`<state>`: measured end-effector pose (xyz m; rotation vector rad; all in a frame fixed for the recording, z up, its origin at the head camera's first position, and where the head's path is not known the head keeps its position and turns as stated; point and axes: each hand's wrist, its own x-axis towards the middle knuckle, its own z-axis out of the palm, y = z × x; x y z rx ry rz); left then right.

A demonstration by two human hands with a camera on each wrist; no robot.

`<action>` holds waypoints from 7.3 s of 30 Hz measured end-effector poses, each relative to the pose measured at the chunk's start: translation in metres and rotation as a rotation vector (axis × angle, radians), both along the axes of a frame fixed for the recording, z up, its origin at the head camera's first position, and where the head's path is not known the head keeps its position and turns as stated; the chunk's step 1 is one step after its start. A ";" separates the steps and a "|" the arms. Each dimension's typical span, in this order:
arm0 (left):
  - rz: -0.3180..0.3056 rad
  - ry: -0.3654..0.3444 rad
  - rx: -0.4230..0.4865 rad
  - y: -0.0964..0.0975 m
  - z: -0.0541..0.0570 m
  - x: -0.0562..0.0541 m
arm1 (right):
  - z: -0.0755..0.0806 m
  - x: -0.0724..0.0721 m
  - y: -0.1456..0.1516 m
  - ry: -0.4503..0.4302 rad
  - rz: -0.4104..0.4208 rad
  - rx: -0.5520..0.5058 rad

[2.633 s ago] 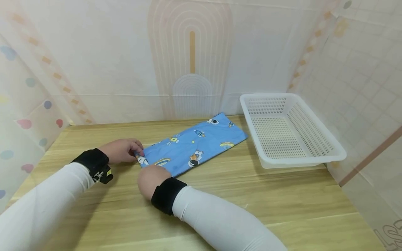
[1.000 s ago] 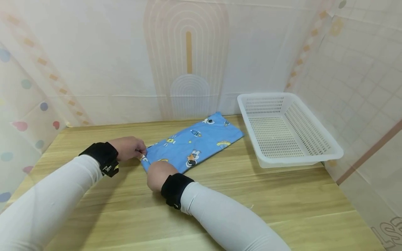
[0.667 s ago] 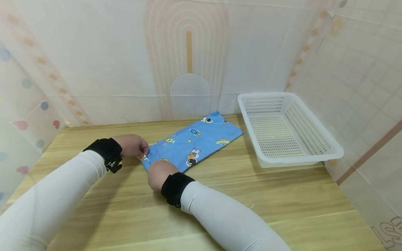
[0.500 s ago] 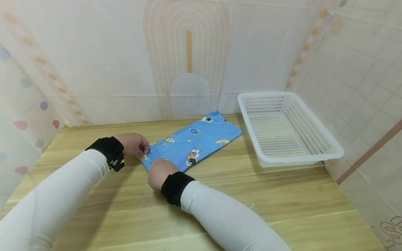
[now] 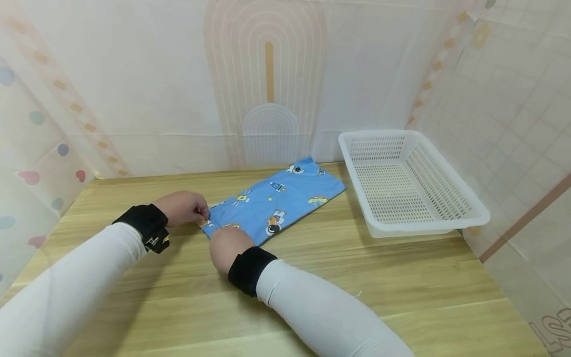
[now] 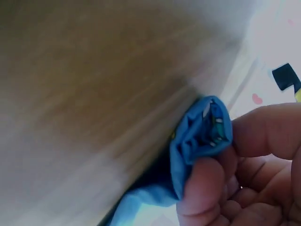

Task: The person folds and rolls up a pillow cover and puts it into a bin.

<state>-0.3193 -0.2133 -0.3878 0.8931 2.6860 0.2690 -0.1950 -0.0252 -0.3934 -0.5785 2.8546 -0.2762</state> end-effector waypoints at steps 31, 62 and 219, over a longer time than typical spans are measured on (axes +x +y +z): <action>-0.078 0.028 0.071 -0.013 -0.010 0.024 | 0.001 0.014 0.021 -0.072 0.049 -0.020; 0.069 -0.243 -0.019 0.022 0.005 0.007 | 0.010 -0.008 0.040 -0.189 -0.056 -0.021; -0.045 0.234 0.182 0.089 -0.022 0.160 | -0.012 0.053 0.178 0.111 0.177 -0.088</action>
